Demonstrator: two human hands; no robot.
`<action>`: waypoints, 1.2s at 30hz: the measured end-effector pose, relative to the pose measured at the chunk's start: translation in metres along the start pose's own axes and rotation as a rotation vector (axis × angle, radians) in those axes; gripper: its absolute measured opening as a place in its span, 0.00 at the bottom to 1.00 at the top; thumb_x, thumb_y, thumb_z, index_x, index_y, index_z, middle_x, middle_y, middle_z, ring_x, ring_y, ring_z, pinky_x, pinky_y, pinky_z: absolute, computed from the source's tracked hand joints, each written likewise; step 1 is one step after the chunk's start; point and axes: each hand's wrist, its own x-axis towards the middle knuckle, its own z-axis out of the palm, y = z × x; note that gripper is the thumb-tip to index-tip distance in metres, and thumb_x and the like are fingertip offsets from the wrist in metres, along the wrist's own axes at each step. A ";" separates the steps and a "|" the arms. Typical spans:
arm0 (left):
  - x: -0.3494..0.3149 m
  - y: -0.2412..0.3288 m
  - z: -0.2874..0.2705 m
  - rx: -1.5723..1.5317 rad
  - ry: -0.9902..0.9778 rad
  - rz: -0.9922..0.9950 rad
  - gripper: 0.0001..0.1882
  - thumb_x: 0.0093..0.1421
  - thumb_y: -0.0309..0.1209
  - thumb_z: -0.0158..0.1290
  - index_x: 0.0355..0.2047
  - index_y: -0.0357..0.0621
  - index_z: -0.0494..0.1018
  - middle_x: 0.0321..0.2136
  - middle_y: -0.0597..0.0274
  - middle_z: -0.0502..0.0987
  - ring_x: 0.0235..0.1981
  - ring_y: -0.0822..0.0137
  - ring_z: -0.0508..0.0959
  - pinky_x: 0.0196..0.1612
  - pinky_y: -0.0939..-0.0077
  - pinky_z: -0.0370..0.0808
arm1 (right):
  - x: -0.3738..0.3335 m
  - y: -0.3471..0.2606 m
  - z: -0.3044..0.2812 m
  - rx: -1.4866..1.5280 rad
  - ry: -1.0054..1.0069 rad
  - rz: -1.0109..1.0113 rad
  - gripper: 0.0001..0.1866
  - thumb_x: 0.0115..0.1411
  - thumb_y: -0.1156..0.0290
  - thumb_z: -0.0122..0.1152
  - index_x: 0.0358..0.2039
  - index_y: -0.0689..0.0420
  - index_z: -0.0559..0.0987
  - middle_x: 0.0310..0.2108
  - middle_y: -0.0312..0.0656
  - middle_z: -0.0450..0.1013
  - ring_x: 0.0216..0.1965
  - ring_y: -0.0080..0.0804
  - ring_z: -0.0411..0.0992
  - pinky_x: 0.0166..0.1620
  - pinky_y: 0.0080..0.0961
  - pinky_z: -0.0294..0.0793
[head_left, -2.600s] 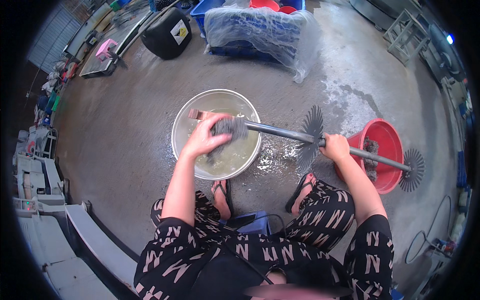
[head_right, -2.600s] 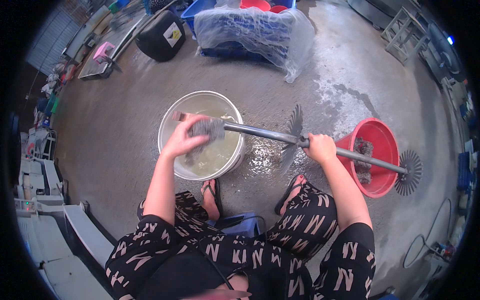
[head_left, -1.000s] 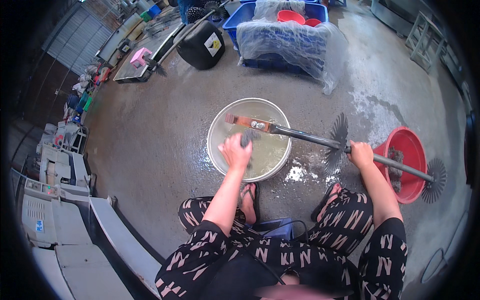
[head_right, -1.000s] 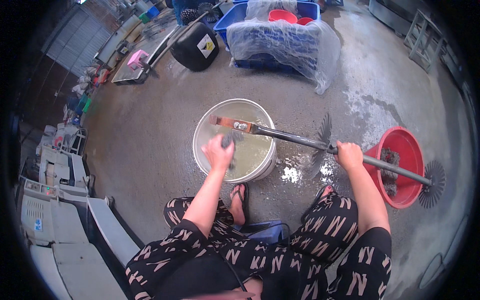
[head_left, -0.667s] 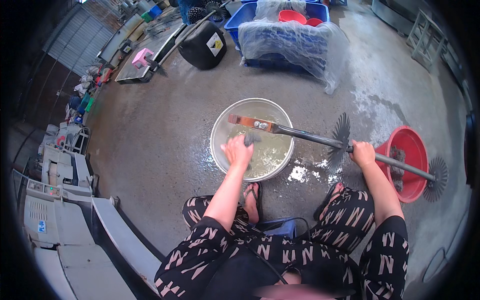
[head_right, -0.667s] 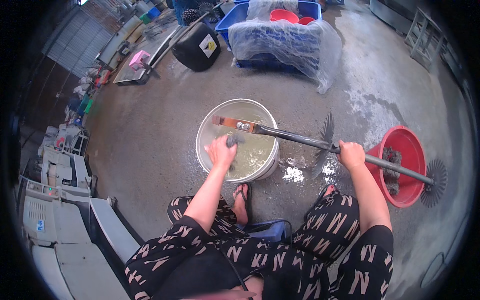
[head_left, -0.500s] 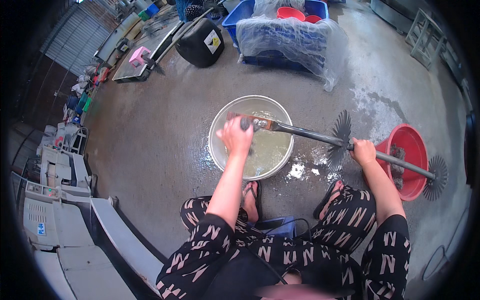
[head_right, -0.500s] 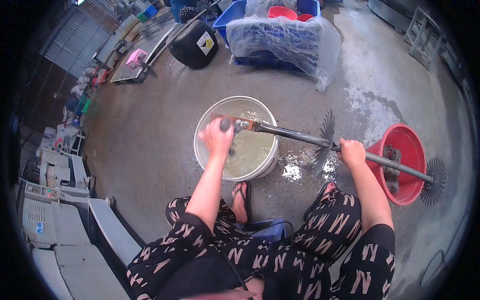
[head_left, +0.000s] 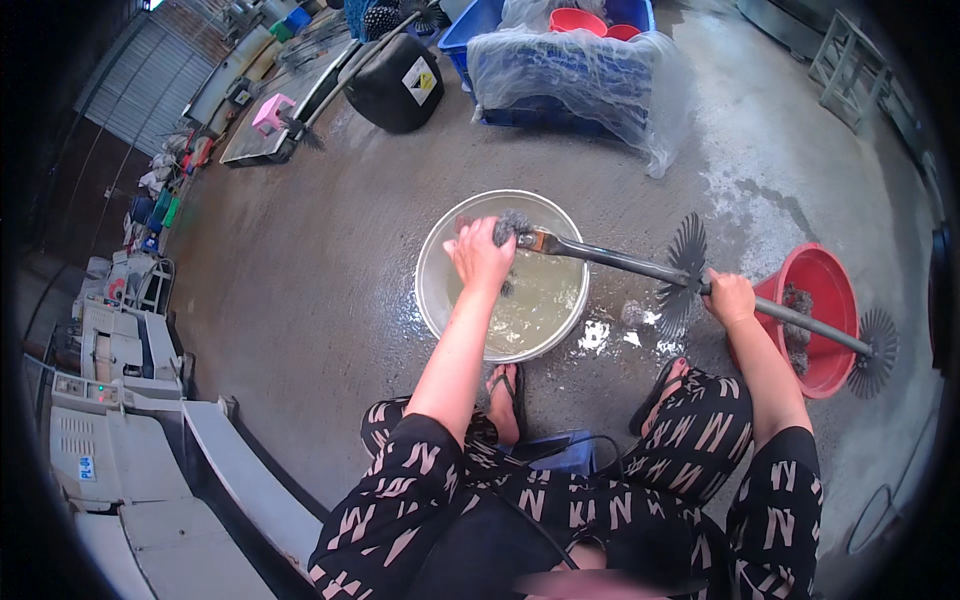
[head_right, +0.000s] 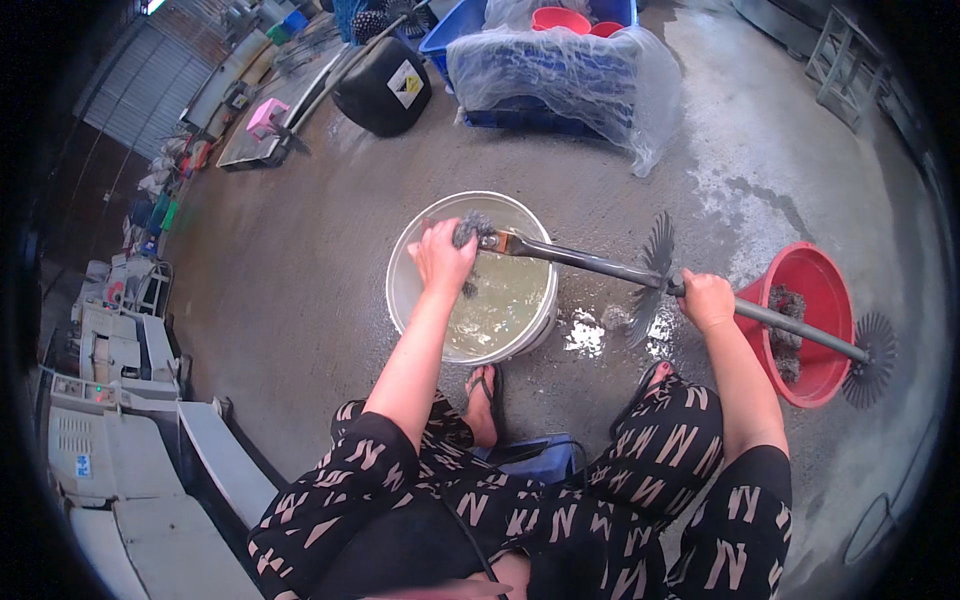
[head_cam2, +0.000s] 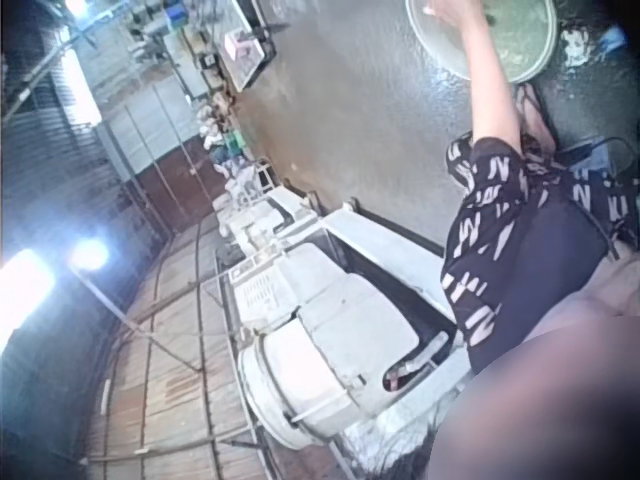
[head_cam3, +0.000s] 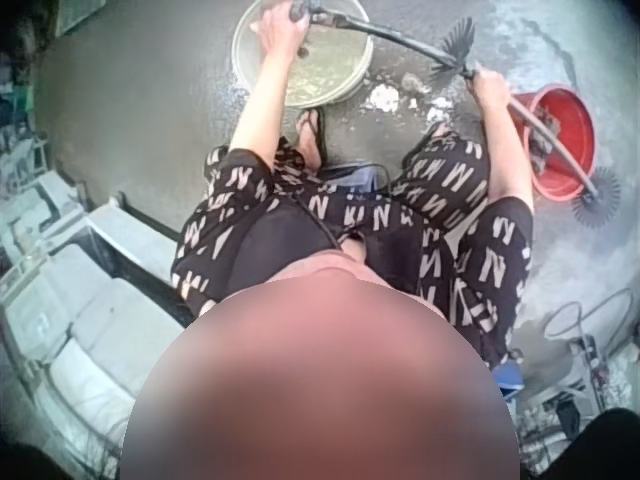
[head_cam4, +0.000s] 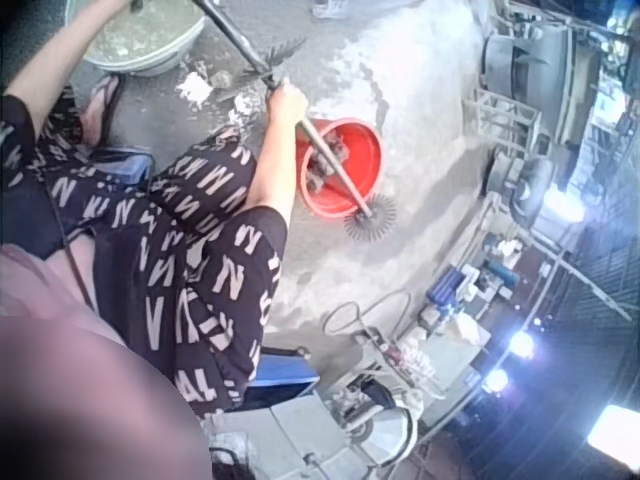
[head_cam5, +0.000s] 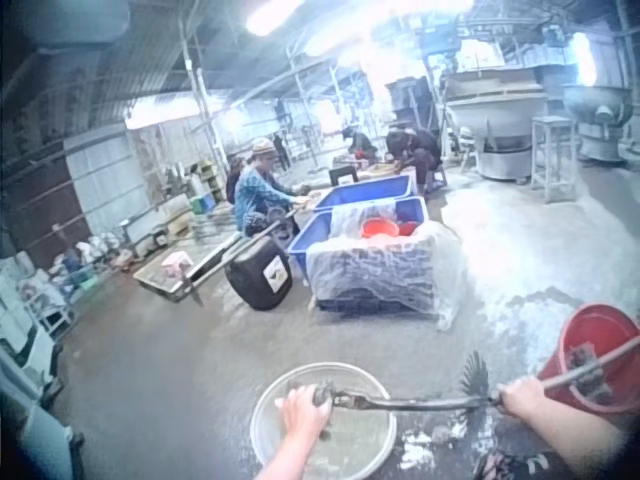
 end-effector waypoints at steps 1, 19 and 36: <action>-0.007 -0.004 0.002 -0.021 0.003 -0.017 0.18 0.46 0.41 0.60 0.37 0.50 0.77 0.37 0.65 0.79 0.41 0.62 0.75 0.45 0.60 0.61 | -0.001 -0.003 0.000 0.007 -0.001 0.005 0.14 0.44 0.64 0.65 0.32 0.51 0.74 0.25 0.42 0.76 0.30 0.42 0.76 0.34 0.38 0.76; -0.052 -0.014 0.074 0.120 -1.562 0.215 0.31 0.37 0.38 0.67 0.45 0.43 0.75 0.43 0.51 0.76 0.46 0.55 0.75 0.49 0.65 0.72 | 0.000 -0.003 0.002 0.031 0.023 0.021 0.13 0.44 0.62 0.66 0.30 0.50 0.74 0.24 0.42 0.75 0.29 0.42 0.76 0.33 0.38 0.76; 0.050 0.035 -0.040 0.107 -0.578 0.241 0.16 0.48 0.43 0.62 0.37 0.57 0.78 0.38 0.65 0.79 0.47 0.62 0.74 0.51 0.47 0.62 | -0.002 -0.001 0.001 0.033 0.017 0.020 0.15 0.44 0.63 0.66 0.32 0.50 0.74 0.25 0.41 0.76 0.30 0.41 0.76 0.34 0.38 0.76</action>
